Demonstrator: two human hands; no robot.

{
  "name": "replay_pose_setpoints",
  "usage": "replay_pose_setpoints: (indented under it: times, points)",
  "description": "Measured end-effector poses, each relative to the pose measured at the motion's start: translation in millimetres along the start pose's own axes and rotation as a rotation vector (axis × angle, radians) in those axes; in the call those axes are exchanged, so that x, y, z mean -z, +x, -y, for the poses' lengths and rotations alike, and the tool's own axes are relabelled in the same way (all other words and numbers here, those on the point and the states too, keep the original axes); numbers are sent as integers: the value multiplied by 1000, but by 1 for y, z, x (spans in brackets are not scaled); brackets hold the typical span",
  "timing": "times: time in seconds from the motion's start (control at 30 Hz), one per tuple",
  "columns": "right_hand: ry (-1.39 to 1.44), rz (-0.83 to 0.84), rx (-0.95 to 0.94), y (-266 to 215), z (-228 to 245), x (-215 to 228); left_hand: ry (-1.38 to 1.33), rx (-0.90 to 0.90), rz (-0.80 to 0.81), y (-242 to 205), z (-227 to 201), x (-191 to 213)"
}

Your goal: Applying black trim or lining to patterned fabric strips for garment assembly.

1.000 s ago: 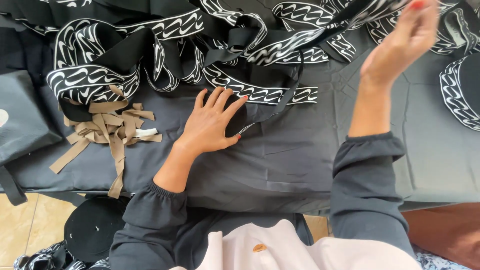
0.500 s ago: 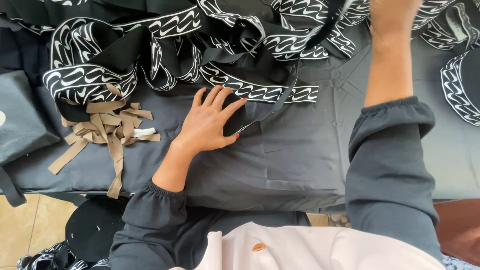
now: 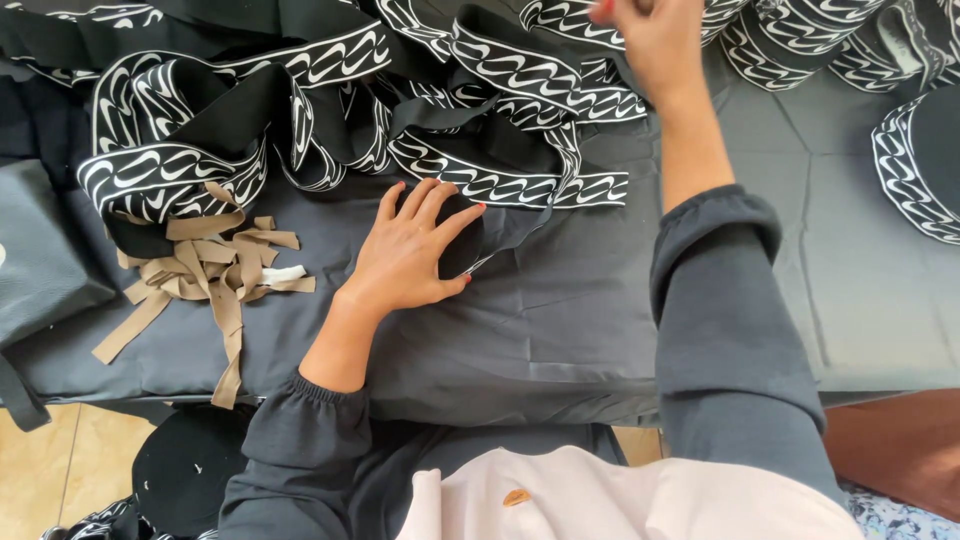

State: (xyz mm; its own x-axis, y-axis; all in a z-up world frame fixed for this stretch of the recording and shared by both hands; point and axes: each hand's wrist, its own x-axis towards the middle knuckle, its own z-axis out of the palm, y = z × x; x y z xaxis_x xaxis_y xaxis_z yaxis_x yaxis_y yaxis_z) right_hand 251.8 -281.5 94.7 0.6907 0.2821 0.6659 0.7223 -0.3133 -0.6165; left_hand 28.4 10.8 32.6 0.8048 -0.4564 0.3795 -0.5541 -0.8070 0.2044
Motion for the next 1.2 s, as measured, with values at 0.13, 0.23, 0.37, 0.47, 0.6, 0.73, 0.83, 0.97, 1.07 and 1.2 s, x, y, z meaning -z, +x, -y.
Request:
replay_pose_setpoints:
  times: [0.13, 0.23, 0.37, 0.47, 0.6, 0.73, 0.83, 0.97, 1.07, 1.2]
  points:
    - [-367, 170, -285, -46, -69, -5, -8, 8, 15, -1, 1, -2]
    - [-378, 462, -692, -67, -59, -21, -6, 3, 8, 0, 0, -2]
    - [-541, 526, -588, -86, -53, -53, -14, 9, 16, 0, 0, -3]
    - [-436, 360, -609, -87, -59, -59, -13, 4, 7, -1, 0, -1]
    - [187, 155, -976, -73, -39, -37, -20, 5, 3, -1, 1, -2]
    - [771, -120, -950, -58, -4, 3, -17, 14, 4, -1, 2, -3]
    - [1107, -221, -672, -52, 32, 32, -17, 13, 3, -1, 1, -1]
    - [1296, -216, -430, -50, 37, 81, -7, 6, -3, -1, 1, -2]
    - [1257, -134, -270, -54, 29, 119, -5, 10, 4, -1, 1, -2]
    - [806, -370, -47, -62, 13, 178, -19, 25, 27, -1, 1, -2]
